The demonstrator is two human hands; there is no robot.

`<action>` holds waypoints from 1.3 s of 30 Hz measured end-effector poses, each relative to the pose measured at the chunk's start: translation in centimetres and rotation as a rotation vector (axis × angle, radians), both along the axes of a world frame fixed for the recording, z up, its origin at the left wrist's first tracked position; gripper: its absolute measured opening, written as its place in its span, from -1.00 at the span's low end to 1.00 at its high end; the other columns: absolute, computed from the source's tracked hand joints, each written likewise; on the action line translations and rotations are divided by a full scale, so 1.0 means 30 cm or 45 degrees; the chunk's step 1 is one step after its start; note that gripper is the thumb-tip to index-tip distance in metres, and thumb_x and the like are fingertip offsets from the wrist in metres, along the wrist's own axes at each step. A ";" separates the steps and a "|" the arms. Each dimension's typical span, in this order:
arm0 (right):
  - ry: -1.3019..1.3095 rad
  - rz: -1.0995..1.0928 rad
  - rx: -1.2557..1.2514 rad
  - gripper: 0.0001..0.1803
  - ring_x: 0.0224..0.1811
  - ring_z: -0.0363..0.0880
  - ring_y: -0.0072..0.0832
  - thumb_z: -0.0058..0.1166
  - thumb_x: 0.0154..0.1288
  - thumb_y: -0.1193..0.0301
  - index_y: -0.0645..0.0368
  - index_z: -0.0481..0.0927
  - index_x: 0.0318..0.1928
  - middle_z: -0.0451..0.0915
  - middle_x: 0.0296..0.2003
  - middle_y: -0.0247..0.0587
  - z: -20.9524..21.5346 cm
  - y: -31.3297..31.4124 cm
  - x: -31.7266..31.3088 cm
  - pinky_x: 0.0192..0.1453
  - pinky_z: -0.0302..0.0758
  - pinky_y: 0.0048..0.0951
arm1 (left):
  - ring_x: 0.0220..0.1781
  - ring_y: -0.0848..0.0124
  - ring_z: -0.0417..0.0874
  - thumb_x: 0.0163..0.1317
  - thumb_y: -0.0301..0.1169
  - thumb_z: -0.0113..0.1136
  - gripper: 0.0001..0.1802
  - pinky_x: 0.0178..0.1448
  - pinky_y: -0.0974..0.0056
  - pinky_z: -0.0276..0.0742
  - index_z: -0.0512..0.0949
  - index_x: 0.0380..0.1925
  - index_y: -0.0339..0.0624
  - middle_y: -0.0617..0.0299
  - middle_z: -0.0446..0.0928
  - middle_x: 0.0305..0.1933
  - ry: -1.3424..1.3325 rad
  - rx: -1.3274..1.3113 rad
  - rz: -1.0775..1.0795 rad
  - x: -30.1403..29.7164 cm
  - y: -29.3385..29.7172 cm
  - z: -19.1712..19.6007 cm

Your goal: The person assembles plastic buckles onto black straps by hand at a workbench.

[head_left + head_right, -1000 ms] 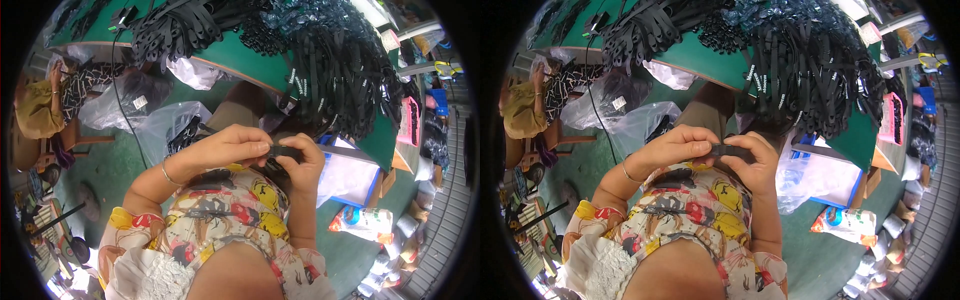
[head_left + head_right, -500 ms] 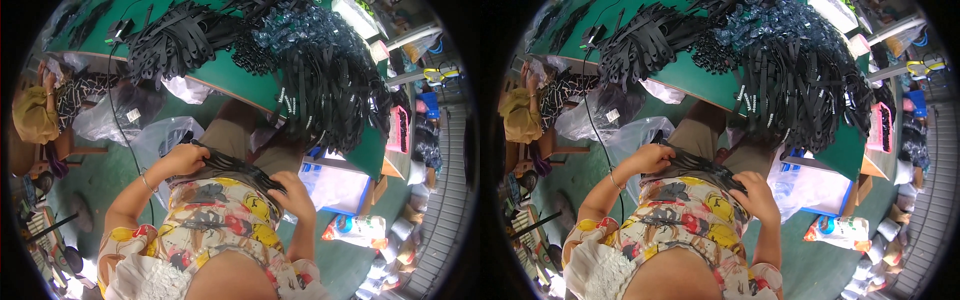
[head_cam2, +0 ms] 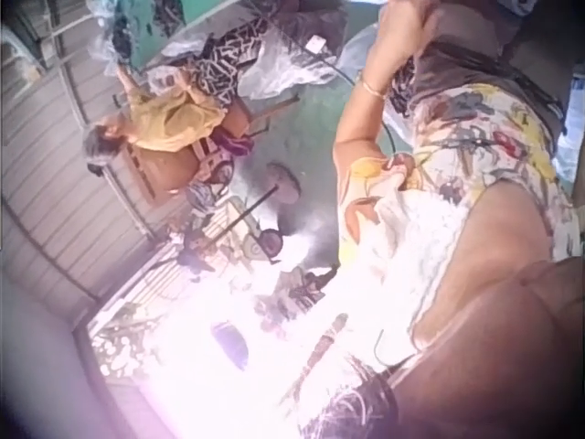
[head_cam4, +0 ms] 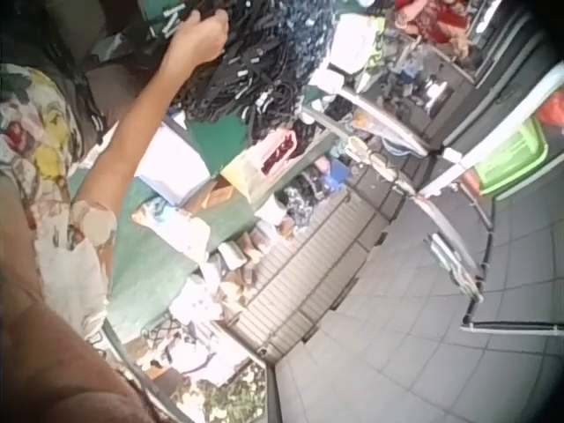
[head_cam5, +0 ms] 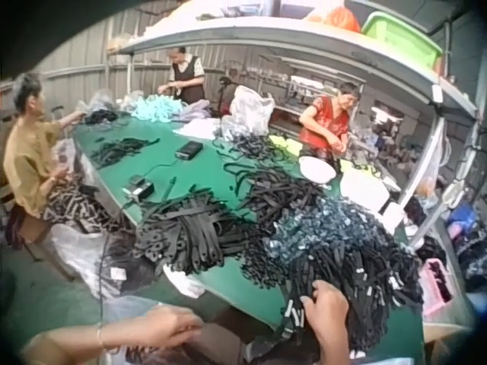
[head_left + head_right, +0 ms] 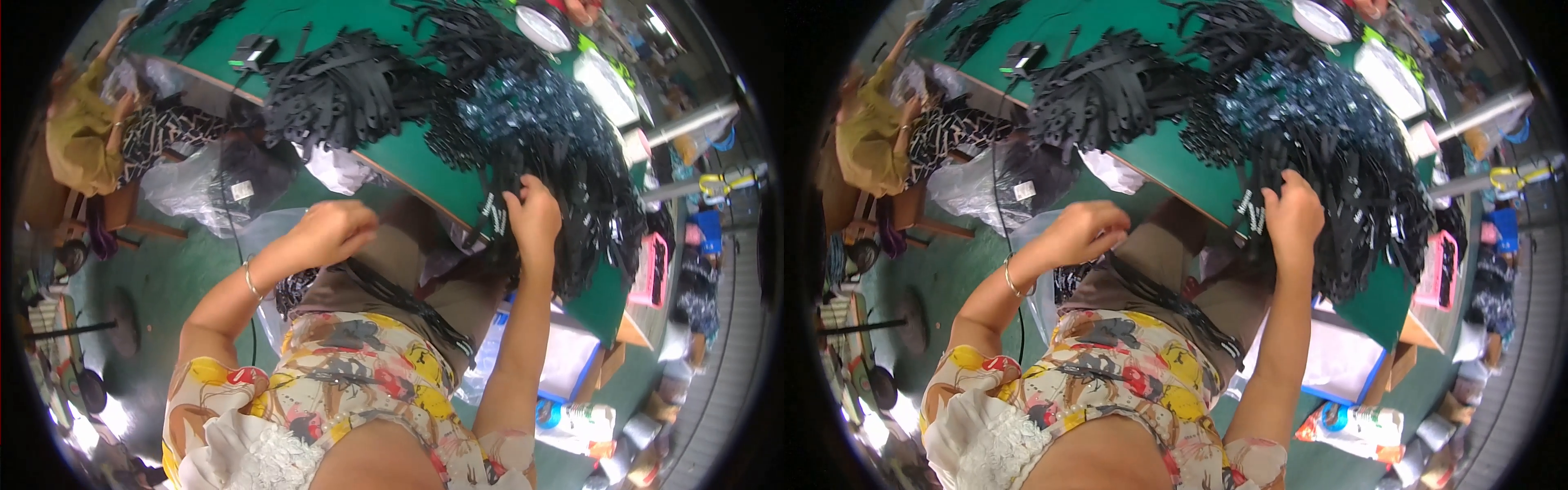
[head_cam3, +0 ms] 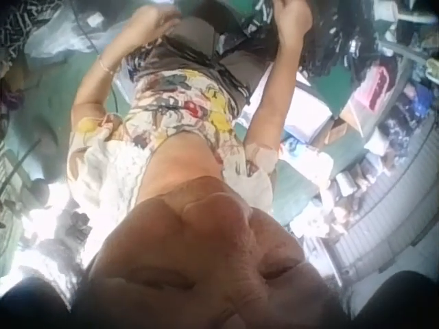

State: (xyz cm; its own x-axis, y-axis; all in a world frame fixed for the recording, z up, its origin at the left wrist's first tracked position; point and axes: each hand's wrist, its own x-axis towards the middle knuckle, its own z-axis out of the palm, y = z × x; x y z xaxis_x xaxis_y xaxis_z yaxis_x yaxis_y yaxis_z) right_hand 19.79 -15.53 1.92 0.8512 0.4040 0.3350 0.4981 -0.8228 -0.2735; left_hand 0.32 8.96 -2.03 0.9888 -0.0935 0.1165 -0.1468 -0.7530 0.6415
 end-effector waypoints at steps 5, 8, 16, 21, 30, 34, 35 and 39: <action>0.160 0.047 0.696 -0.71 -0.46 0.49 -0.52 0.09 0.05 0.58 0.28 0.49 -0.15 0.50 -0.50 -0.26 -0.056 -0.025 0.035 -0.36 0.44 -0.49 | -0.48 0.35 0.53 0.01 -0.55 0.15 -0.89 -0.40 0.33 0.44 0.49 -0.41 -0.31 0.12 0.48 -0.48 -0.600 -0.026 0.352 0.141 0.145 0.171; 0.588 0.228 1.328 -0.77 -0.50 0.40 -0.68 -0.01 0.15 0.65 0.30 0.43 -0.14 0.46 -0.43 -0.35 -0.018 -0.055 0.023 -0.43 0.38 -0.64 | -0.36 0.21 0.56 0.02 -0.41 0.17 -0.77 -0.28 0.22 0.47 0.50 -0.30 -0.25 0.10 0.52 -0.37 -0.613 0.234 0.607 0.273 0.284 0.212; 1.145 0.483 1.852 -0.92 -0.64 0.20 -0.65 -0.10 0.26 0.51 0.19 0.37 -0.23 0.34 -0.54 -0.34 0.162 -0.100 -0.114 -0.61 0.11 -0.65 | -0.18 0.11 0.56 0.02 -0.26 0.16 -0.74 -0.14 0.15 0.46 0.57 -0.32 -0.15 0.11 0.57 -0.32 -0.283 0.678 0.824 0.499 0.417 0.179; 1.522 0.736 2.054 -0.86 -0.67 0.12 -0.64 -0.14 0.33 0.36 0.17 0.35 -0.31 0.19 -0.61 -0.41 0.185 -0.109 -0.193 -0.63 0.07 -0.60 | -0.40 0.40 0.56 0.11 -0.33 0.12 -0.80 -0.34 0.32 0.41 0.54 -0.31 -0.20 0.19 0.56 -0.43 -0.493 0.067 0.651 0.471 0.349 0.267; 2.153 0.619 2.130 -0.37 -0.58 0.22 -0.60 -0.42 0.36 -0.05 0.26 0.33 0.09 0.49 -0.28 -0.24 0.014 0.131 -0.322 -0.56 0.15 -0.61 | -0.40 0.66 0.43 0.16 -0.45 0.16 -0.86 -0.29 0.49 0.40 0.47 -0.32 -0.27 0.39 0.45 -0.42 -0.091 -1.198 -0.095 0.156 -0.107 0.320; 1.712 0.453 2.422 -0.58 -0.56 0.16 -0.60 -0.28 0.38 0.10 0.17 0.38 0.00 0.38 -0.48 -0.36 -0.017 0.074 -0.295 -0.53 0.11 -0.58 | -0.35 0.49 0.51 0.14 -0.46 0.14 -0.87 -0.24 0.38 0.43 0.49 -0.34 -0.30 0.21 0.51 -0.37 -0.012 -0.831 -0.341 0.106 -0.207 0.183; 1.624 0.479 2.464 -0.62 -0.57 0.12 -0.61 -0.26 0.39 0.14 0.16 0.39 -0.03 0.30 -0.56 -0.40 -0.039 0.047 -0.293 -0.51 0.09 -0.57 | -0.35 0.47 0.51 0.14 -0.45 0.14 -0.85 -0.27 0.36 0.43 0.49 -0.34 -0.31 0.19 0.51 -0.37 0.199 -0.818 -0.357 0.105 -0.214 0.170; 1.220 0.448 2.196 -0.66 -0.62 0.09 -0.59 -0.29 0.41 0.17 0.17 0.36 -0.05 0.14 -0.72 -0.41 -0.020 0.000 -0.326 -0.49 0.10 -0.54 | -0.39 0.29 0.56 0.03 -0.43 0.16 -0.83 -0.31 0.25 0.46 0.50 -0.40 -0.30 0.14 0.52 -0.45 -0.030 -0.569 -0.460 0.235 -0.201 0.122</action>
